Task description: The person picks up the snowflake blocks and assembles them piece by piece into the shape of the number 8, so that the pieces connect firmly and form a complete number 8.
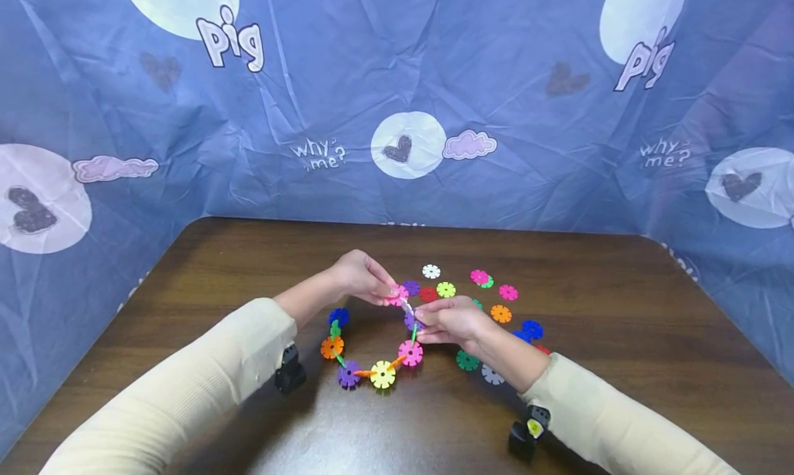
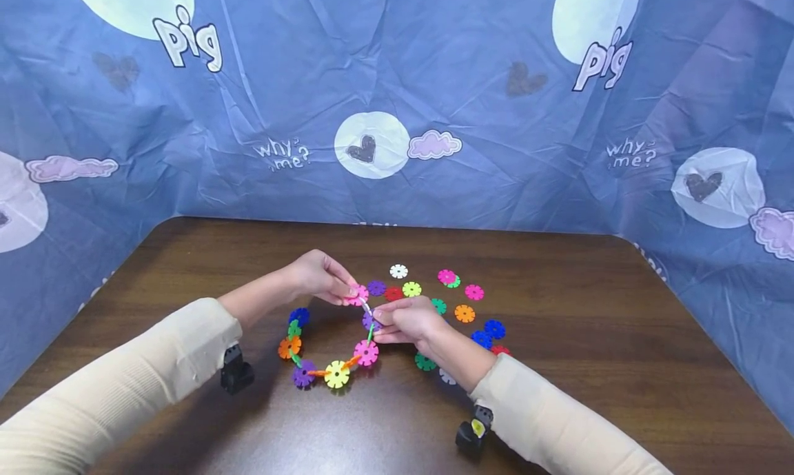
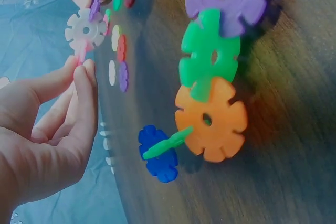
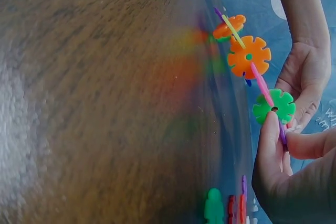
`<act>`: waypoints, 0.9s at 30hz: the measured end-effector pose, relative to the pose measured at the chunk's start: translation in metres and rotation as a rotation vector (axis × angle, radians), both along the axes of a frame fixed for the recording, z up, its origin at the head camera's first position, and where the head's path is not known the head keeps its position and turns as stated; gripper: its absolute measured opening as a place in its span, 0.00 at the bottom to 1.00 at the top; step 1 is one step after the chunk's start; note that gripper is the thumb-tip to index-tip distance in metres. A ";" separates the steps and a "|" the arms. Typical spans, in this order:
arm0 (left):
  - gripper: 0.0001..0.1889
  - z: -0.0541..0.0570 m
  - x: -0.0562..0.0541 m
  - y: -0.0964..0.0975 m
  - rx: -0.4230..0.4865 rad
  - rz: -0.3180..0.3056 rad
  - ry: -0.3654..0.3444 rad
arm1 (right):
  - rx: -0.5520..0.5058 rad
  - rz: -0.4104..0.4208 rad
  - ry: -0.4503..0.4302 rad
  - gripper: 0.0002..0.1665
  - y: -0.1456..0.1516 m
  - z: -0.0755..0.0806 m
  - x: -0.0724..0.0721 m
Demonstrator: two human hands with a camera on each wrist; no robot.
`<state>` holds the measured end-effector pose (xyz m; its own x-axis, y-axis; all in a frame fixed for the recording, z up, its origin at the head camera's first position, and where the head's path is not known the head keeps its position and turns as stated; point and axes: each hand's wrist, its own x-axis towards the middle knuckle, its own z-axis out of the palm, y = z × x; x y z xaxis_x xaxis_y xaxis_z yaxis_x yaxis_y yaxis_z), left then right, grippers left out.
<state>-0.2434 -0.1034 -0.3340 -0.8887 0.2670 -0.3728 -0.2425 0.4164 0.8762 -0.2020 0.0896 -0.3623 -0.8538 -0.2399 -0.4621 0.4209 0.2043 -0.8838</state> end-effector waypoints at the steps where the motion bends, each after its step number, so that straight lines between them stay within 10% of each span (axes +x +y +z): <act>1: 0.11 0.000 0.000 0.000 0.007 0.008 0.000 | -0.008 0.002 0.000 0.20 0.001 0.000 0.000; 15: 0.09 0.000 0.007 0.008 -0.033 0.016 0.041 | 0.040 0.130 0.003 0.19 0.008 0.004 0.001; 27: 0.09 0.002 0.014 0.019 0.014 -0.006 0.036 | 0.086 0.050 0.064 0.22 0.005 0.007 -0.008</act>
